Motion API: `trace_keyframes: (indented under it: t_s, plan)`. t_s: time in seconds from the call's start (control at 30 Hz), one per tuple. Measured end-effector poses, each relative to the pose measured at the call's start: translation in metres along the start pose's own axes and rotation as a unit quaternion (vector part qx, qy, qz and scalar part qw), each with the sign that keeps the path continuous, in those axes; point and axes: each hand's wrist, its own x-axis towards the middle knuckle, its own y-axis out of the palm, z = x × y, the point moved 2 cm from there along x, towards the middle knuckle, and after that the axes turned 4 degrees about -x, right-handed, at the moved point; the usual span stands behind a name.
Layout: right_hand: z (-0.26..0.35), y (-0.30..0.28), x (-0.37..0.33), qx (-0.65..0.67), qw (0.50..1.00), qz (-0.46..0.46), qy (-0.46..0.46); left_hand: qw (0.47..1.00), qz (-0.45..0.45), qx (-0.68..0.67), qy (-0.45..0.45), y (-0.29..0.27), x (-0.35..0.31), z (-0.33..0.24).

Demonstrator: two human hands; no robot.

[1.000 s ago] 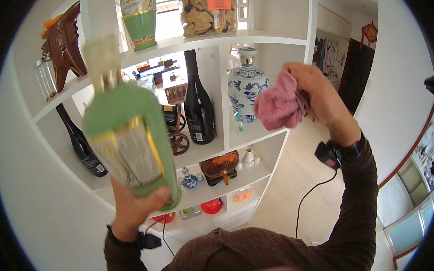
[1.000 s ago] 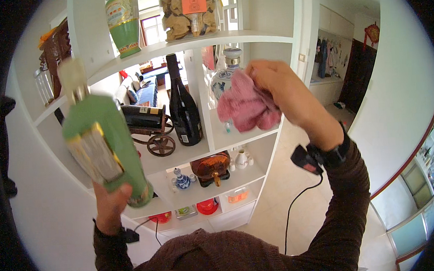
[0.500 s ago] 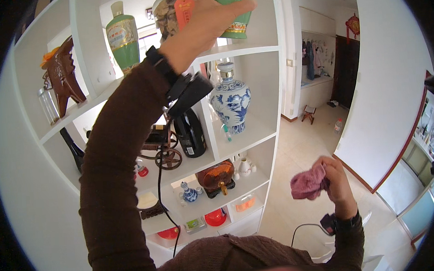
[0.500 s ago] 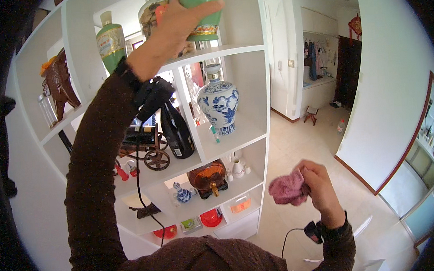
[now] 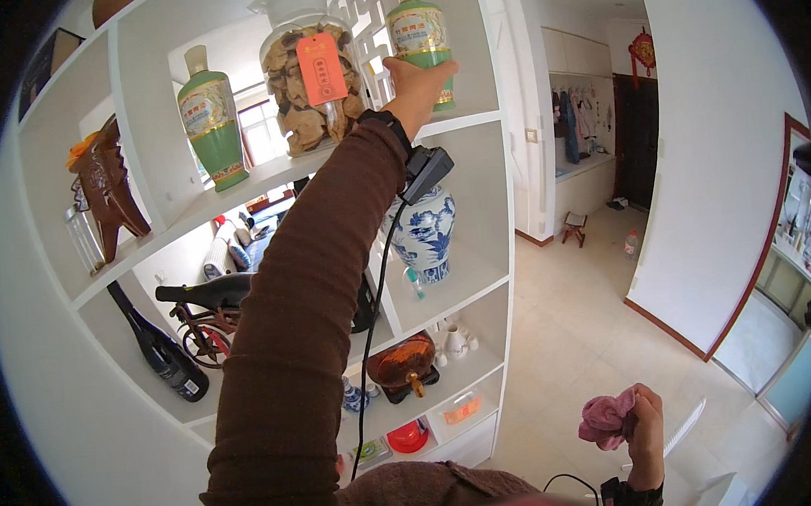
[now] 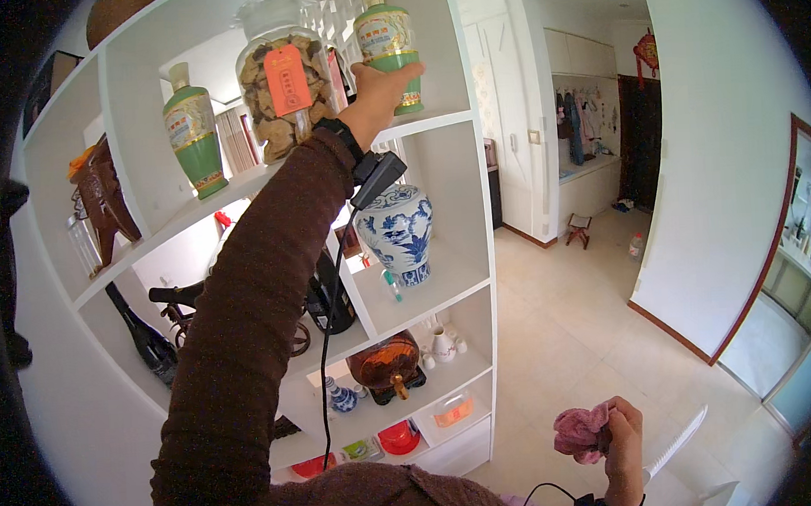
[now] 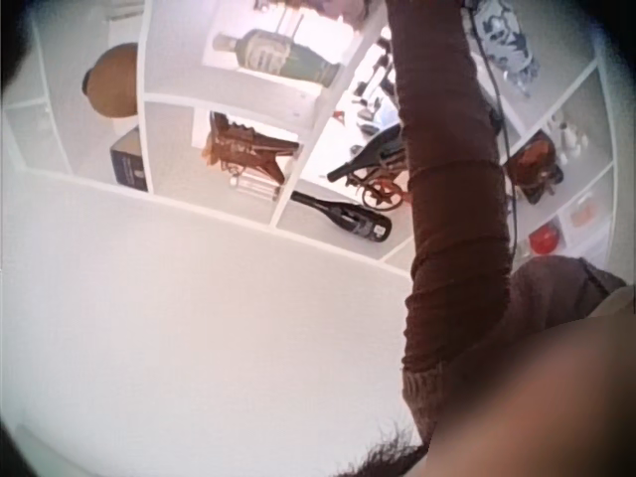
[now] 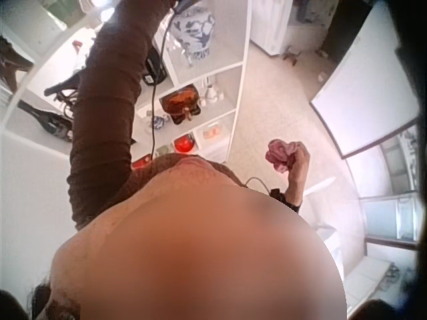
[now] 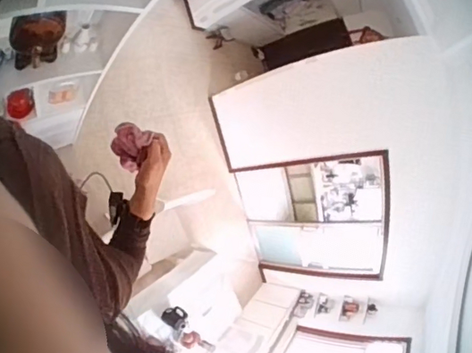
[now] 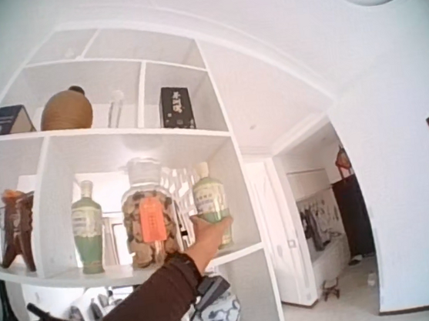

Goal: The person wipes a white shelving unit and several decorative items with a pink cloth. They lift and wipe green bottles, a blue-and-white vase, a glass jar, and small figurines, then place them back on the shelves.

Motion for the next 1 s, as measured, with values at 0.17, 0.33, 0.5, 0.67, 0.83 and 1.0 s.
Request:
trace_keyframes:
  t_s: [0.17, 0.33, 0.5, 0.67, 0.83, 1.0]
  plan:
    - [0.003, -0.005, -0.002, 0.004, 1.0, -0.016, 0.014, 0.999, -0.015, -0.016, -0.033, 0.001, 0.006, 0.016]
    - [0.006, 0.001, 0.007, 0.009, 0.999, -0.03, 0.027, 0.999, -0.015, 0.02, -0.034, -0.001, 0.009, 0.018]
    - [0.005, 0.01, 0.016, 0.001, 1.0, -0.008, 0.027, 0.993, 0.016, 0.021, -0.111, -0.002, 0.019, 0.03]
    - [0.001, 0.012, 0.023, -0.021, 0.999, -0.008, 0.026, 0.939, -0.007, 0.283, -0.197, -0.005, 0.044, 0.038]
    - [-0.014, 0.009, 0.027, -0.012, 0.999, -0.023, 0.048, 0.916, 0.009, 0.356, -0.183, -0.004, 0.054, 0.045]
    - [-0.024, 0.007, 0.028, 0.01, 0.999, 0.004, 0.034, 0.924, 0.002, 0.341, -0.171, -0.005, 0.052, 0.047]
